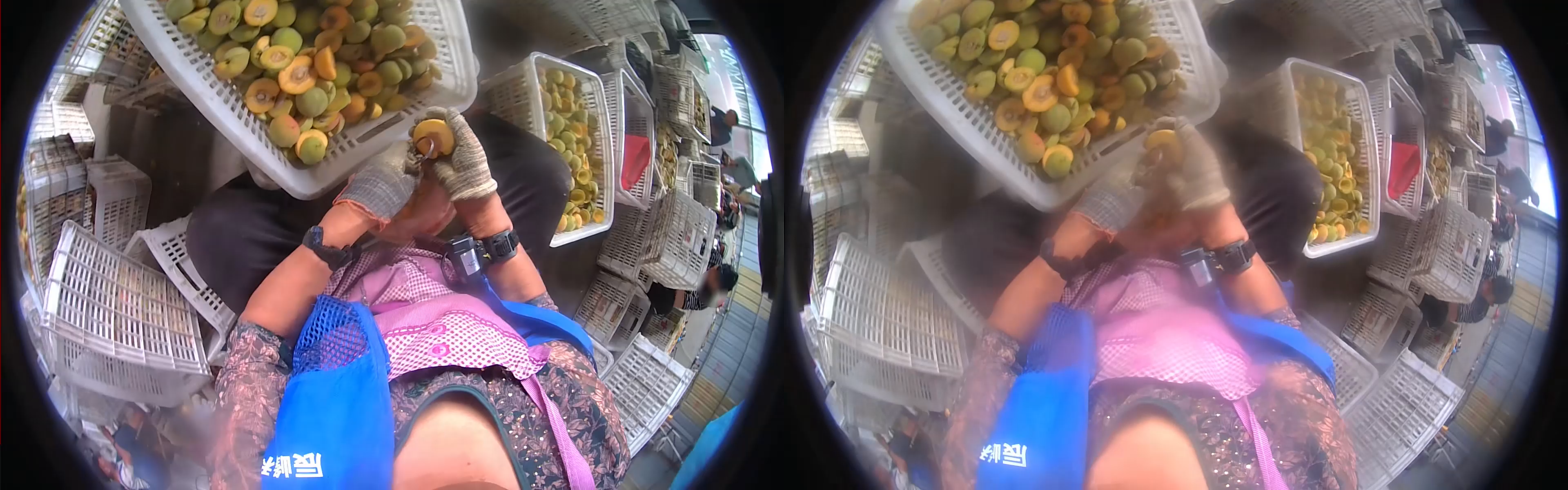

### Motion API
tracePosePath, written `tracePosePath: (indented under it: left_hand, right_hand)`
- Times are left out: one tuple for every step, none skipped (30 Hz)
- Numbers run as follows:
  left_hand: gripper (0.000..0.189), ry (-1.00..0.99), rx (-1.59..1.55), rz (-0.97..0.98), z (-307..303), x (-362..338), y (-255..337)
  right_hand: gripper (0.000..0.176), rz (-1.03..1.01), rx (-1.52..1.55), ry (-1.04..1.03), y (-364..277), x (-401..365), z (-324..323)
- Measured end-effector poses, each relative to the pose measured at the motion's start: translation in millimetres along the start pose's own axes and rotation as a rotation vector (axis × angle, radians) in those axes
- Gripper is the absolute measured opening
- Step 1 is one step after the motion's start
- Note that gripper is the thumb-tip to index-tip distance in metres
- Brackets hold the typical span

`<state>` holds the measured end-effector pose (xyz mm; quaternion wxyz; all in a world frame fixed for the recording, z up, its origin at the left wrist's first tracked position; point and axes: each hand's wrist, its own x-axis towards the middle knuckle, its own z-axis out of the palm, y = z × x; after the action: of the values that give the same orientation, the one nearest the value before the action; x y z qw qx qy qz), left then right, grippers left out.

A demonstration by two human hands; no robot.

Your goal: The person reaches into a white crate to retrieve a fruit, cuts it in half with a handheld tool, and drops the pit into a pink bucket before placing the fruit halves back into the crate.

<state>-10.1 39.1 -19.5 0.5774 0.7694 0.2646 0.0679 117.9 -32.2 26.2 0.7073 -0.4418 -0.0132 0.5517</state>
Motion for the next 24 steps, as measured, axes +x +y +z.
tracePosePath:
  left_hand:
    - [0.03, 0.002, -0.003, -0.014, -1.0, 0.3, 1.2]
    - [0.029, -0.041, 0.088, -0.067, -2.7, 1.1, 3.2]
    - [0.028, -0.087, 0.181, -0.118, -4.5, 1.6, 7.7]
    - [0.028, -0.088, 0.179, -0.129, -3.2, 3.2, 6.6]
    - [0.028, -0.056, 0.134, -0.139, -2.3, 6.1, 4.7]
    - [0.028, -0.025, 0.09, -0.148, -1.0, 8.7, 2.8]
    - [0.028, -0.028, 0.087, -0.155, 0.7, 9.8, 1.4]
    - [0.028, -0.002, 0.104, -0.113, 2.8, 10.2, 0.0]
    - [0.028, 0.025, 0.12, -0.071, 4.5, 9.9, -0.6]
    - [0.028, 0.026, 0.117, -0.079, 2.5, 6.6, 10.2]
    - [0.027, -0.007, 0.167, -0.079, 0.7, 1.7, 23.1]
    - [0.026, -0.04, 0.217, -0.079, -0.5, -1.4, 30.7]
    - [0.026, -0.038, 0.214, -0.083, 1.8, -2.0, 24.8]
    - [0.031, -0.048, 0.018, 0.004, 4.5, -2.7, 14.5]
    - [0.036, -0.058, -0.178, 0.09, 4.7, -4.1, 7.2]
    - [0.036, -0.057, -0.18, 0.087, -2.8, -5.1, 11.2]
    - [0.04, -0.141, 0.001, 0.037, -12.0, -4.4, 16.8]
    - [0.044, -0.222, 0.181, -0.012, -17.1, -3.5, 20.8]
    - [0.044, -0.22, 0.178, -0.016, -7.4, -6.3, 14.6]
    - [0.031, -0.074, -0.127, 0.101, 10.6, -11.7, 3.7]
    - [0.022, 0.078, -0.427, 0.22, 11.8, -14.0, 11.0]
    - [0.022, 0.084, -0.428, 0.217, 5.3, -14.0, 13.4]
    - [0.023, -0.126, 0.046, 0.184, -5.0, -13.4, 15.6]
    - [0.024, -0.337, 0.522, 0.144, -14.1, -10.9, 21.6]
  right_hand:
    - [0.024, 0.015, 0.002, 0.001, 2.5, 0.6, -2.7]
    - [0.024, -0.094, -0.23, -0.018, 4.3, 1.2, -4.3]
    - [0.024, -0.204, -0.46, -0.041, 5.9, 1.6, -6.2]
    - [0.024, -0.193, -0.458, -0.041, 7.4, 2.6, -9.0]
    - [0.024, -0.163, -0.322, -0.031, 9.1, 4.7, -11.9]
    - [0.023, -0.135, -0.187, -0.019, 8.8, 5.1, -8.9]
    - [0.023, -0.128, -0.186, -0.016, 7.8, 0.7, -5.0]
    - [0.023, -0.286, -0.588, -0.013, 6.0, -7.2, 0.0]
    - [0.023, -0.441, -0.991, -0.015, 4.7, -11.7, 5.6]
    - [0.023, -0.432, -0.992, -0.018, 7.8, -8.8, 2.8]
    - [0.022, -0.325, -0.736, 0.038, 11.8, -3.3, -2.7]
    - [0.022, -0.217, -0.481, 0.093, 13.9, 0.2, -5.3]
    - [0.022, -0.213, -0.483, 0.092, 12.7, 1.9, -7.4]
    - [0.022, -0.361, -0.722, 0.034, 9.0, 3.3, -8.1]
    - [0.021, -0.508, -0.959, -0.027, 6.3, 3.6, -6.2]
    - [0.023, -0.522, -0.953, -0.113, -2.7, -7.1, 18.2]
    - [0.023, -0.52, -0.955, -0.113, 0.9, -5.1, 19.9]
    - [0.024, -0.338, -0.637, -0.047, 3.9, -1.5, 20.3]
    - [0.024, -0.153, -0.318, 0.016, 6.5, 0.6, 19.4]
    - [0.024, -0.146, -0.32, 0.015, 8.2, 1.0, 16.8]
    - [0.025, -0.24, -0.591, -0.01, 8.2, 2.1, 13.9]
    - [0.025, -0.335, -0.862, -0.036, 8.0, 2.8, 12.1]
    - [0.025, -0.33, -0.864, -0.042, 6.7, 2.3, 11.6]
    - [0.026, -0.196, -0.716, -0.05, 5.0, 2.0, 11.1]
